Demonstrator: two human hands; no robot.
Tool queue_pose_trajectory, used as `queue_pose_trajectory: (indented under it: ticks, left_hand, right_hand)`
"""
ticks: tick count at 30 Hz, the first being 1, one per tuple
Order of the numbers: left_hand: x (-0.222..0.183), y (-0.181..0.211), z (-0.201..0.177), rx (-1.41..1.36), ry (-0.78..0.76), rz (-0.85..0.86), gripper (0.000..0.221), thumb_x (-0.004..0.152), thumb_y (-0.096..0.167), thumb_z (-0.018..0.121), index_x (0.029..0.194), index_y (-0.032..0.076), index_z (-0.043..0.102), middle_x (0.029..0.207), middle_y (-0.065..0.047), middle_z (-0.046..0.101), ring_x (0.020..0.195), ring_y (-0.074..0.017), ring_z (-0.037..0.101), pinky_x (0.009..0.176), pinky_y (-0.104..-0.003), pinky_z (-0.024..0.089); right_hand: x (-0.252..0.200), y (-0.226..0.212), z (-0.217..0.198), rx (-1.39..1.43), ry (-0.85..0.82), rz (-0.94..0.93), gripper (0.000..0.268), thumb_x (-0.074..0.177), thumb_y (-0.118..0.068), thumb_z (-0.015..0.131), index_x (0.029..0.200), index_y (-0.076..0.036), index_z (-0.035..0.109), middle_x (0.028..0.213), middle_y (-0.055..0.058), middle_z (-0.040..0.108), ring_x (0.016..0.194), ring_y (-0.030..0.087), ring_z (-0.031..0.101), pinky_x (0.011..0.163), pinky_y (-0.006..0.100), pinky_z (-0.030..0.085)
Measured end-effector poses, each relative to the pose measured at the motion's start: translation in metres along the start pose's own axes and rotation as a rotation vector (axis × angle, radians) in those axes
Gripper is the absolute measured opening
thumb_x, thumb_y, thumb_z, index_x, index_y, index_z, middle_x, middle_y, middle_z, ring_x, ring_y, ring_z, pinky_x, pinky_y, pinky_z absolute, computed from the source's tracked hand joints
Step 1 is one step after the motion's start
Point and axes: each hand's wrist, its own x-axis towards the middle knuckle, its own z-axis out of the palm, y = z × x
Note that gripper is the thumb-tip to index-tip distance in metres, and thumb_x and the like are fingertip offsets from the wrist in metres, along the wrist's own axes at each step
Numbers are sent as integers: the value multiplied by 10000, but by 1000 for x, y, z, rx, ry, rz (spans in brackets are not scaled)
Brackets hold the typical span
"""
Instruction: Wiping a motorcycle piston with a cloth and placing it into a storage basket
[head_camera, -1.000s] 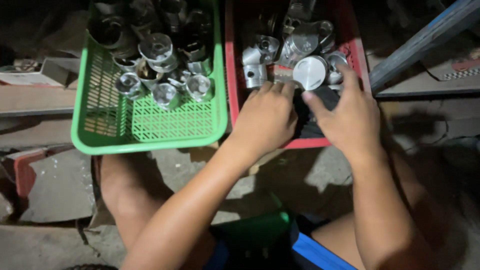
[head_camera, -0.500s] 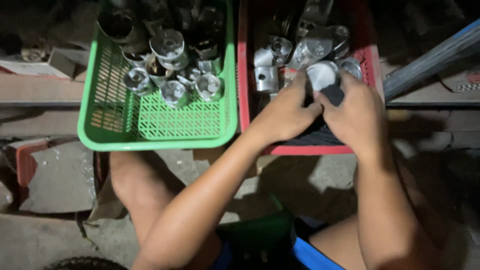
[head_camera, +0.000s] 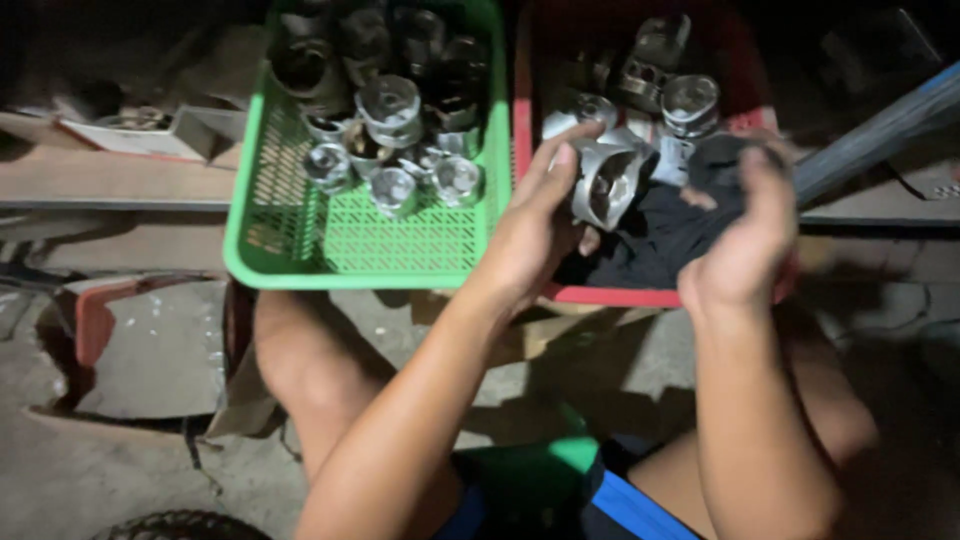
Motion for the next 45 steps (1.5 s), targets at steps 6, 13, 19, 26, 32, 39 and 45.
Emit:
queue_pose_trajectory:
  ticks: [6, 13, 19, 26, 32, 39, 45]
  left_hand:
    - [-5, -2, -7, -146, 62, -2, 585, 987, 406, 522, 1441, 44, 447, 1099, -247, 570, 972, -370, 590, 744, -414, 415]
    - [-2, -7, -15, -298, 70, 4, 547, 1017, 441, 500, 1441, 98, 458, 1016, -188, 566, 849, -305, 611, 611, -335, 413]
    - [-6, -12, -17, -436, 88, -11, 510, 1046, 476, 478, 1441, 152, 470, 933, -130, 562, 727, -240, 632, 478, -255, 411]
    - [-8, -11, -21, -72, 108, 211, 451, 1086, 445, 467, 1410, 132, 486, 1307, -291, 558, 1262, -419, 517, 1101, -537, 403]
    - [0, -16, -25, -119, 122, 249, 409, 1103, 400, 453, 1399, 122, 499, 1345, -250, 541, 1302, -393, 474, 1151, -540, 350]
    - [-9, -19, -18, -186, 141, 289, 464, 1106, 485, 450, 1412, 143, 515, 1396, -206, 546, 1369, -351, 444, 1197, -526, 317]
    - [-3, -24, -20, -151, 97, 344, 445, 1120, 459, 422, 1444, 156, 459, 1453, -232, 498, 1393, -386, 424, 1201, -534, 304]
  right_hand:
    - [-11, -23, 5, 8, 14, -83, 224, 938, -112, 766, 1157, -71, 751, 1124, 156, 689, 1015, 403, 676, 817, 487, 532]
    - [-15, -41, 9, -15, 58, -138, 178, 929, -86, 768, 1106, -97, 769, 1127, 114, 678, 973, 372, 689, 798, 452, 540]
    - [-19, -44, 6, -14, 90, -183, 150, 920, -59, 769, 1055, -123, 786, 1130, 72, 667, 931, 340, 701, 779, 417, 547]
    - [-12, -42, 0, 132, -199, -225, 91, 882, 73, 617, 947, 40, 672, 1164, 222, 492, 1034, 505, 566, 887, 529, 447]
    - [-11, -29, 15, 235, -281, -252, 176, 815, -71, 752, 909, 14, 631, 1187, 190, 430, 1132, 443, 515, 1032, 455, 383]
    - [-20, -21, 33, 352, -100, -221, 227, 925, -174, 774, 888, -3, 629, 1159, 157, 428, 1054, 355, 489, 1008, 413, 355]
    - [-29, -45, 28, 219, 28, -182, 121, 887, -78, 788, 932, -43, 681, 1238, 146, 442, 1059, 347, 505, 974, 418, 404]
